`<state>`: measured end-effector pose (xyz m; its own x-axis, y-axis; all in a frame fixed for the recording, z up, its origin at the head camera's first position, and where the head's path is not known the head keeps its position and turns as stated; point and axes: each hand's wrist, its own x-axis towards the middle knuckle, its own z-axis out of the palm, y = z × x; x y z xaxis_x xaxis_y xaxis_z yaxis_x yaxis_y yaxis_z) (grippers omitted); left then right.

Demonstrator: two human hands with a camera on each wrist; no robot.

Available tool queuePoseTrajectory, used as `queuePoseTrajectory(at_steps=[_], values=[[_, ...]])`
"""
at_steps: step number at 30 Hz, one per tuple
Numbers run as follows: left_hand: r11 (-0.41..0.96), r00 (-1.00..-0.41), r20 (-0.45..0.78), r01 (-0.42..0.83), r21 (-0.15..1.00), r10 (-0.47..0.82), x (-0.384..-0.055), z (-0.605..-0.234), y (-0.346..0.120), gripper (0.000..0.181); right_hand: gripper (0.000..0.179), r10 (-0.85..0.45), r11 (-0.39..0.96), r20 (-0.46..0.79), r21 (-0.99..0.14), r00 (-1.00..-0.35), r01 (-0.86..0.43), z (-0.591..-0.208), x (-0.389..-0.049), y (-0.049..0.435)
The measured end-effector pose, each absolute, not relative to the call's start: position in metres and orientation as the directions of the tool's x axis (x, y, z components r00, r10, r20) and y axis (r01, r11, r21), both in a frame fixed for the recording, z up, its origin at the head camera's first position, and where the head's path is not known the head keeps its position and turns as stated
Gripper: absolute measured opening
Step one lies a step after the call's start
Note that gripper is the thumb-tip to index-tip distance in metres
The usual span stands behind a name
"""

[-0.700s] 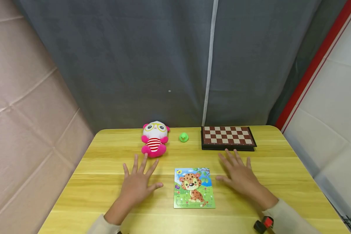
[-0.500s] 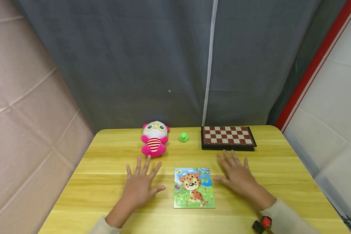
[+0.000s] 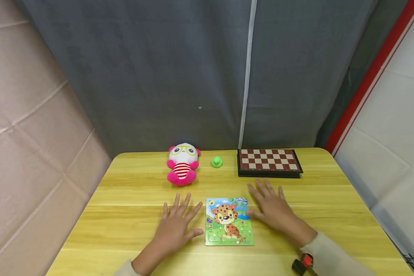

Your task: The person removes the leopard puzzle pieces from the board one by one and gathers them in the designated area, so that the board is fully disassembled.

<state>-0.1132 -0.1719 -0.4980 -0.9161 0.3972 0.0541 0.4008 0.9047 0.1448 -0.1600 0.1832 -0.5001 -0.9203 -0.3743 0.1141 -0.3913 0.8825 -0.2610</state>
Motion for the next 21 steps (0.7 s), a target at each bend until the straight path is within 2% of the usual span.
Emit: queuePoseTrajectory(at_steps=[12,21], values=[[0.812,-0.880,-0.031,0.423,0.402,0.474,-0.112,-0.515,-0.160,0.077,0.094,-0.442,0.848,0.104,-0.275,-0.891,-0.453,-0.508,-0.163,0.163],[0.794,-0.857,-0.064,0.443,0.416,0.511,-0.113,-0.518,-0.153,0.077,0.090,-0.487,0.826,0.054,-0.295,-0.872,-0.480,-0.509,-0.168,0.146]])
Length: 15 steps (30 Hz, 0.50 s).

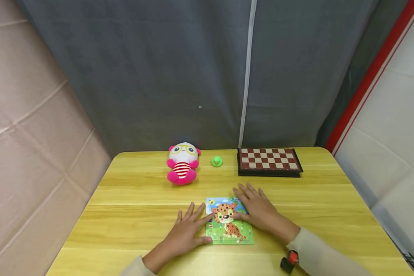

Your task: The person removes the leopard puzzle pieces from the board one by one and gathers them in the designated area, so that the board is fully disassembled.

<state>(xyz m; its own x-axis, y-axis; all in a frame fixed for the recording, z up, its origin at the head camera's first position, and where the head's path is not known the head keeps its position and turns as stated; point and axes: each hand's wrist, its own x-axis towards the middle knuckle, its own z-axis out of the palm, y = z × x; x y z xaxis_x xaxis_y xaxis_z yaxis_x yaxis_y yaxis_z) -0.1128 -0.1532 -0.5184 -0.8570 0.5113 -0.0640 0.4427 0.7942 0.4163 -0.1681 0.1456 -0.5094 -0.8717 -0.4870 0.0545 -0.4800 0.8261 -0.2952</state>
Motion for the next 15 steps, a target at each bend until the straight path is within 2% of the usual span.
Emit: queuePoseTrajectory(at_steps=[6,15], values=[[0.797,-0.855,-0.065,0.449,0.404,0.514,-0.112,-0.516,-0.151,0.076,0.086,-0.518,0.801,0.033,-0.333,-0.855,-0.498,-0.509,-0.169,0.134],[0.807,-0.852,-0.072,0.459,0.372,0.518,-0.111,-0.516,-0.149,0.077,0.081,-0.562,0.728,0.076,-0.427,-0.824,-0.536,-0.506,-0.168,0.116]])
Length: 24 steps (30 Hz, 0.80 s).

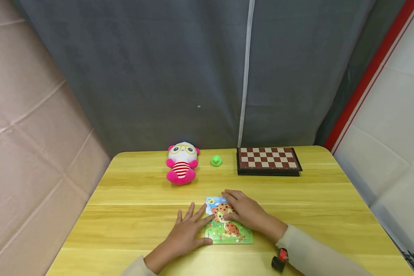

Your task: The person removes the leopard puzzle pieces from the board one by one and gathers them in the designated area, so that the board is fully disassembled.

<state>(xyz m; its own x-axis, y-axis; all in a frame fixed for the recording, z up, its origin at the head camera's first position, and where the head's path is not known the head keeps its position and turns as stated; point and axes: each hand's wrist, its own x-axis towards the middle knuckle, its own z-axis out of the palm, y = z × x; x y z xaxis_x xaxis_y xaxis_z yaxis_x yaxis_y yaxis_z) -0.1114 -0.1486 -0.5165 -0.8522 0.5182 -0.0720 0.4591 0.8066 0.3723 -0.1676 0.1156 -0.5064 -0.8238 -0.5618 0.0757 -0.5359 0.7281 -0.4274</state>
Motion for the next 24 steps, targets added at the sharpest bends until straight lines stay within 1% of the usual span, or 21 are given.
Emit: queuePoseTrajectory(at_steps=[2,6,10,16,20,24], values=[[0.809,-0.852,-0.071,0.462,0.364,0.519,-0.111,-0.517,-0.149,0.077,0.078,-0.563,0.723,0.085,-0.431,-0.822,-0.540,-0.507,-0.168,0.112],[0.811,-0.852,-0.073,0.463,0.359,0.518,-0.111,-0.517,-0.149,0.076,0.071,-0.565,0.730,0.099,-0.403,-0.819,-0.552,-0.509,-0.170,0.104],[0.813,-0.853,-0.075,0.461,0.355,0.516,-0.111,-0.516,-0.149,0.076,0.059,-0.574,0.717,0.116,-0.407,-0.810,-0.566,-0.509,-0.172,0.096],[0.817,-0.853,-0.070,0.468,0.337,0.518,-0.111,-0.517,-0.150,0.077,0.041,-0.563,0.690,0.103,-0.487,-0.820,-0.535,-0.507,-0.177,0.086],[0.816,-0.852,-0.070,0.470,0.337,0.519,-0.111,-0.518,-0.150,0.077,0.033,-0.550,0.676,0.071,-0.546,-0.832,-0.495,-0.506,-0.181,0.083],[0.814,-0.849,-0.076,0.471,0.341,0.523,-0.111,-0.519,-0.150,0.077,0.030,-0.554,0.658,0.034,-0.593,-0.832,-0.463,-0.505,-0.188,0.080]])
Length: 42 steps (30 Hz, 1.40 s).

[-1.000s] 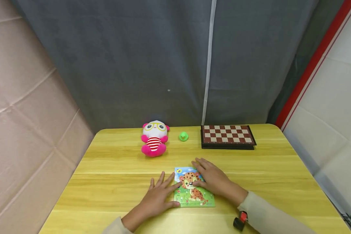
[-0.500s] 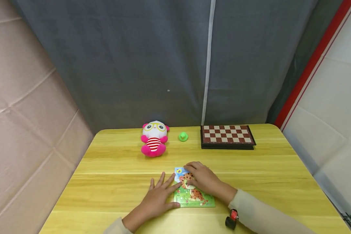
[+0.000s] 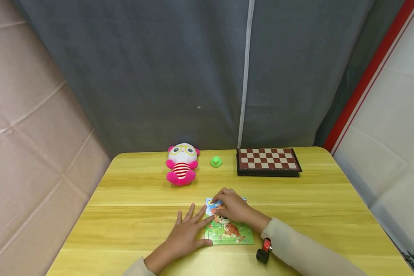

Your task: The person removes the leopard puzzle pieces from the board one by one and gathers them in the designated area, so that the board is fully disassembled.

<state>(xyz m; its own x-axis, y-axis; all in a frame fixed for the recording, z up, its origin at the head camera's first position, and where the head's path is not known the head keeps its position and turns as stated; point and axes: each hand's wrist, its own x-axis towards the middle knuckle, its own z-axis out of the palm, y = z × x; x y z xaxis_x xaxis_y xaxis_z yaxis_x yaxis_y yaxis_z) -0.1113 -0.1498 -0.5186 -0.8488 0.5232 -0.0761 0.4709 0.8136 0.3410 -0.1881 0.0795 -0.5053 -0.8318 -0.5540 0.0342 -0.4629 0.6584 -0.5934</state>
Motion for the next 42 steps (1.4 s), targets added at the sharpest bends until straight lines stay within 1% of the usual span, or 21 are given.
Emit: queuePoseTrajectory(at_steps=[3,9,22,42], values=[[0.813,-0.847,-0.080,0.473,0.340,0.526,-0.112,-0.519,-0.149,0.078,0.031,-0.564,0.654,-0.001,-0.611,-0.826,-0.446,-0.505,-0.193,0.078],[0.816,-0.847,-0.084,0.474,0.332,0.526,-0.113,-0.517,-0.149,0.078,0.034,-0.581,0.665,-0.062,-0.611,-0.811,-0.430,-0.502,-0.198,0.075],[0.812,-0.846,-0.081,0.473,0.343,0.527,-0.114,-0.520,-0.150,0.079,0.030,-0.596,0.679,-0.124,-0.605,-0.793,-0.415,-0.495,-0.205,0.071],[0.812,-0.846,-0.078,0.475,0.340,0.528,-0.114,-0.523,-0.150,0.078,0.028,-0.579,0.682,-0.118,-0.613,-0.807,-0.400,-0.498,-0.204,0.071]])
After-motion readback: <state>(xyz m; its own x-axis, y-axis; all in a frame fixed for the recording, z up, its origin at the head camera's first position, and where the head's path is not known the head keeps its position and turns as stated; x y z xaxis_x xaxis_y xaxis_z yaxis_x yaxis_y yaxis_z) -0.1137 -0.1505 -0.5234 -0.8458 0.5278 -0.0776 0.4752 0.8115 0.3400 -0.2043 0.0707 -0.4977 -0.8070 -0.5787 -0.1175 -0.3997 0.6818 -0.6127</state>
